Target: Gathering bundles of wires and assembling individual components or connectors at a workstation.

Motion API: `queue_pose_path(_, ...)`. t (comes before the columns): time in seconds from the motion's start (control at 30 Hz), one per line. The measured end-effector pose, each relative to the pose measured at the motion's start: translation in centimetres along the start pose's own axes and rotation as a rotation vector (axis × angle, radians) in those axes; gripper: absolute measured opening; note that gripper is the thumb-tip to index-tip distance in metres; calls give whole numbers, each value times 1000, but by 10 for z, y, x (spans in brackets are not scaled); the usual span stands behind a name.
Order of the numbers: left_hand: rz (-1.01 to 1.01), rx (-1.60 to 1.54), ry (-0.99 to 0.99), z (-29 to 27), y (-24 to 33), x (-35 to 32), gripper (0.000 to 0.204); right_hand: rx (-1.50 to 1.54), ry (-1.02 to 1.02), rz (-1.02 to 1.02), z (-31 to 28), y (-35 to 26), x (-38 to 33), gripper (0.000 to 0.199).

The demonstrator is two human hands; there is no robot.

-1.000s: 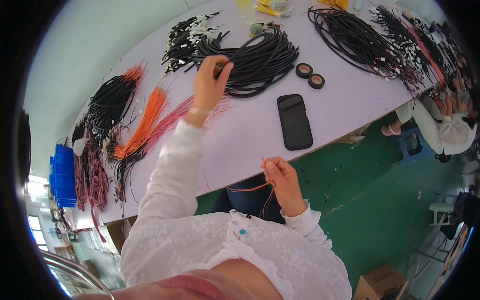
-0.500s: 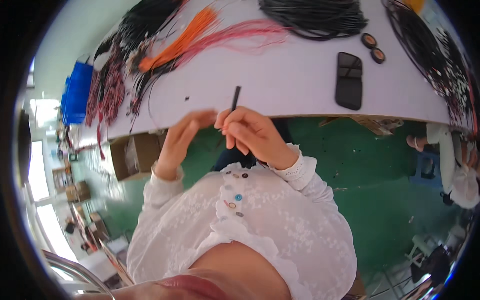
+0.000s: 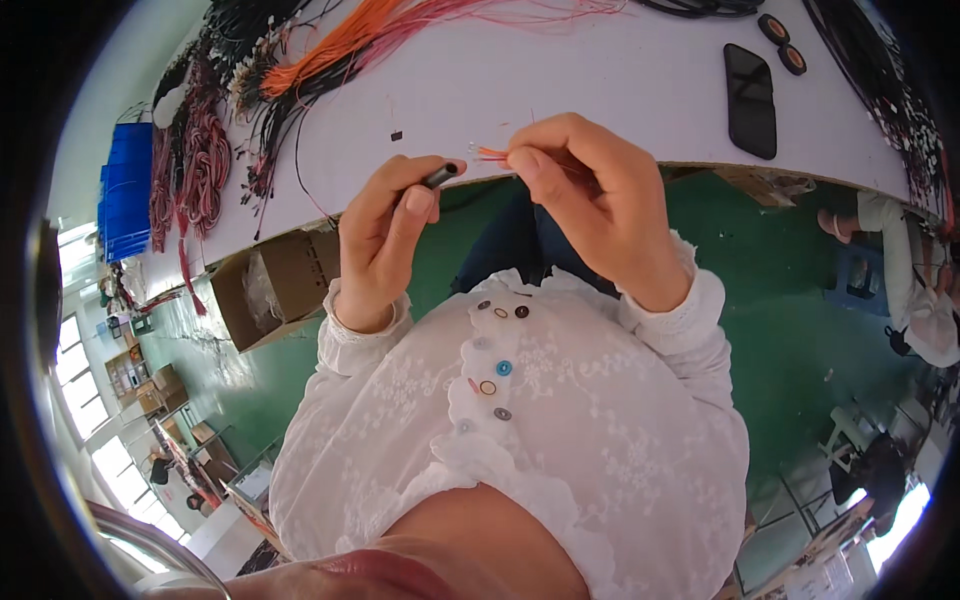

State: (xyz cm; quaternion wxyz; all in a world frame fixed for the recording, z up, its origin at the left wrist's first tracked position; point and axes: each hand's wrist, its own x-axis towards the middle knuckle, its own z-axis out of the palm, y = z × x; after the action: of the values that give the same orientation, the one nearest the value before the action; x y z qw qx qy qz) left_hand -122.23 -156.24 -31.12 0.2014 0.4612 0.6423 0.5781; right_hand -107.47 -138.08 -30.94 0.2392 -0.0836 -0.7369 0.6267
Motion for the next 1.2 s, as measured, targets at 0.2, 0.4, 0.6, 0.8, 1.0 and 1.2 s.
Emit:
queue_pose_path(0.2,96,168,67,-9,0,2,20,-62,12,-67,18,6,7,10)
queue_pose_path(0.4,83,184,70,-10,-4,-1,20,-239,84,-142,24,5,8,5)
queue_pose_path(0.6,53,162,70,-11,-6,1,20,-381,68,-265,22,0,11,14)
queue_pose_path(0.8,-14,50,60,-6,-4,-2,26,-503,80,-399,19,-1,14,19)
queue_pose_path(1.0,-108,-60,3,-9,0,2,33,-464,99,-322,19,1,11,17)
queue_pose_path(1.2,229,238,48,0,-8,7,33,-388,68,-235,19,7,9,11)
